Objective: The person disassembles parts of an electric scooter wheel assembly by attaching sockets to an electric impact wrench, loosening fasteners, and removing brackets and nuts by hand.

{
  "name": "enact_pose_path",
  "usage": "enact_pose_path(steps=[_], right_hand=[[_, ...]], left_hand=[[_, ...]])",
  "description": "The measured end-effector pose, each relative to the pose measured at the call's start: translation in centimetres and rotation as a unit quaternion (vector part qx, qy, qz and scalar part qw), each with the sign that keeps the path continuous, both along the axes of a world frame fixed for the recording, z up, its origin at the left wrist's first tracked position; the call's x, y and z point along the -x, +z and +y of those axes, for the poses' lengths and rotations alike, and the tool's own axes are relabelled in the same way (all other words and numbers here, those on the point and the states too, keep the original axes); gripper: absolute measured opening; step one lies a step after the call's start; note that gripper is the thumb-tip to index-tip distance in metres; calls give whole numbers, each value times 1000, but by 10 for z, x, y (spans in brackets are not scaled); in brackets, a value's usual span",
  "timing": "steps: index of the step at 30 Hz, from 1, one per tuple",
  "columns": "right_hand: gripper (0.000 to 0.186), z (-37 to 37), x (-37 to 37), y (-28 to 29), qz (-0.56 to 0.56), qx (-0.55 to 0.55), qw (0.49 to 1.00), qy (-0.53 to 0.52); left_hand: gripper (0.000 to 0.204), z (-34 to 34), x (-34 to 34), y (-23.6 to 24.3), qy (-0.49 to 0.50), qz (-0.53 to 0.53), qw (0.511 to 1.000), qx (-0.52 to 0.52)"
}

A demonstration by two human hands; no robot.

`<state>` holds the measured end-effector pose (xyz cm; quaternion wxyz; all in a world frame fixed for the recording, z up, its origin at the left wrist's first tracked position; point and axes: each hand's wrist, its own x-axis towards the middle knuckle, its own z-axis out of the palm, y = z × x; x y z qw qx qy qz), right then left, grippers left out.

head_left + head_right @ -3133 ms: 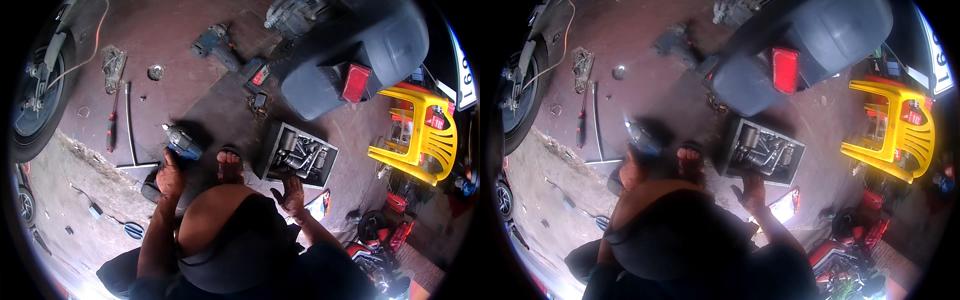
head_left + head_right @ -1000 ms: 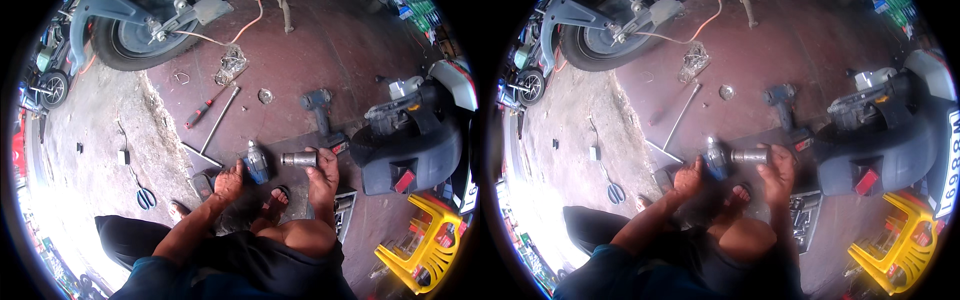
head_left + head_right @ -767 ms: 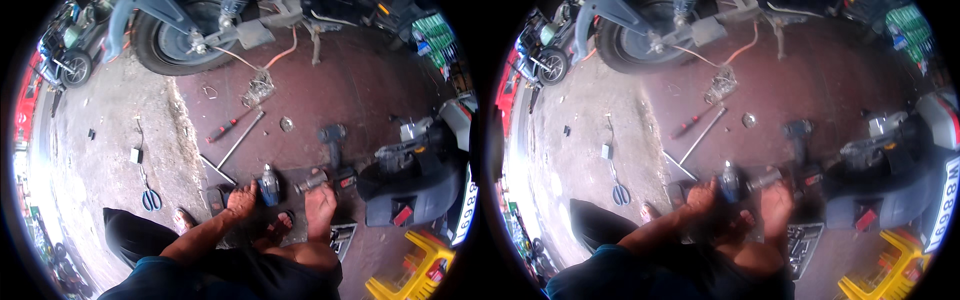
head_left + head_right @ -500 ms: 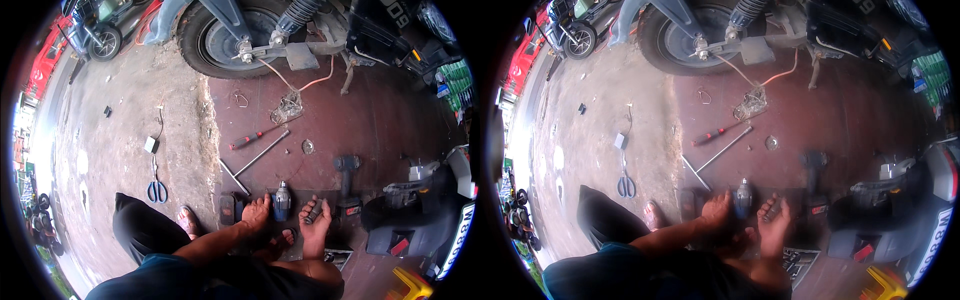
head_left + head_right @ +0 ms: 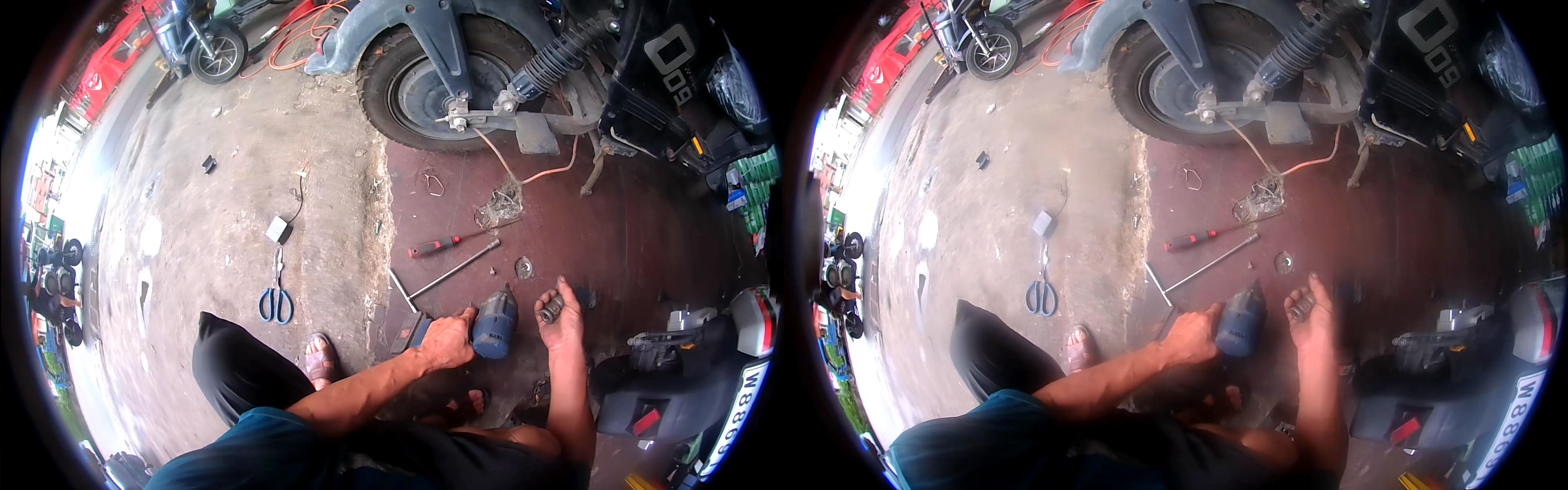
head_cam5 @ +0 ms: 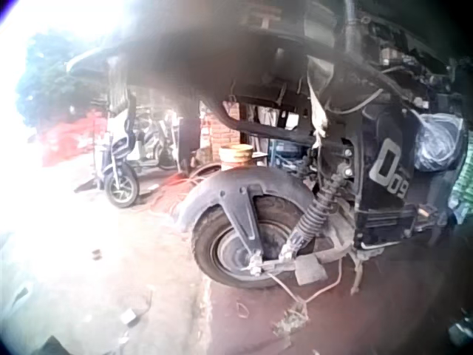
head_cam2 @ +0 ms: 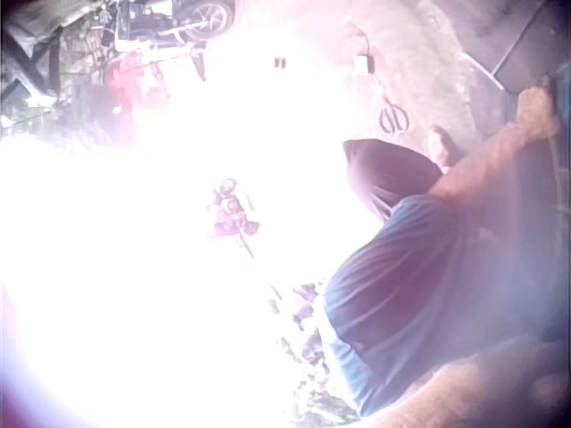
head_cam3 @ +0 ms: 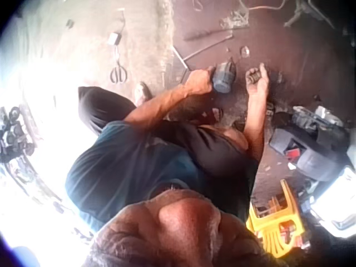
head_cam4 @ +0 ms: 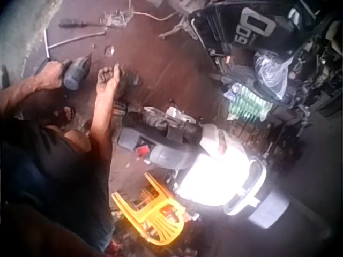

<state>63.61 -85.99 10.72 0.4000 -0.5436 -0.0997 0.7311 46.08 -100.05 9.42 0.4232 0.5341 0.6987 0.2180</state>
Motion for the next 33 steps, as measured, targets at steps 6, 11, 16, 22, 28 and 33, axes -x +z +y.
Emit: enact_pose_path(steps=[6,11,16,22,28,33], right_hand=[[19,41,82,71,-103,-86,973,190],[21,53,148,61,-58,-108,965,233],[26,58,148,27,-29,-140,938,316],[23,8,174,41,14,-100,943,316],[24,13,160,21,-22,-268,911,312],[37,33,179,35,8,-175,936,307]], left_hand=[[44,-3,25,7,167,-163,968,-95],[41,-12,32,27,230,-325,902,-167],[49,2,27,20,172,-197,922,-285],[45,-27,43,6,204,-116,921,-312],[46,-20,43,21,209,-286,869,-344],[51,-21,40,-4,186,-217,891,-353]])
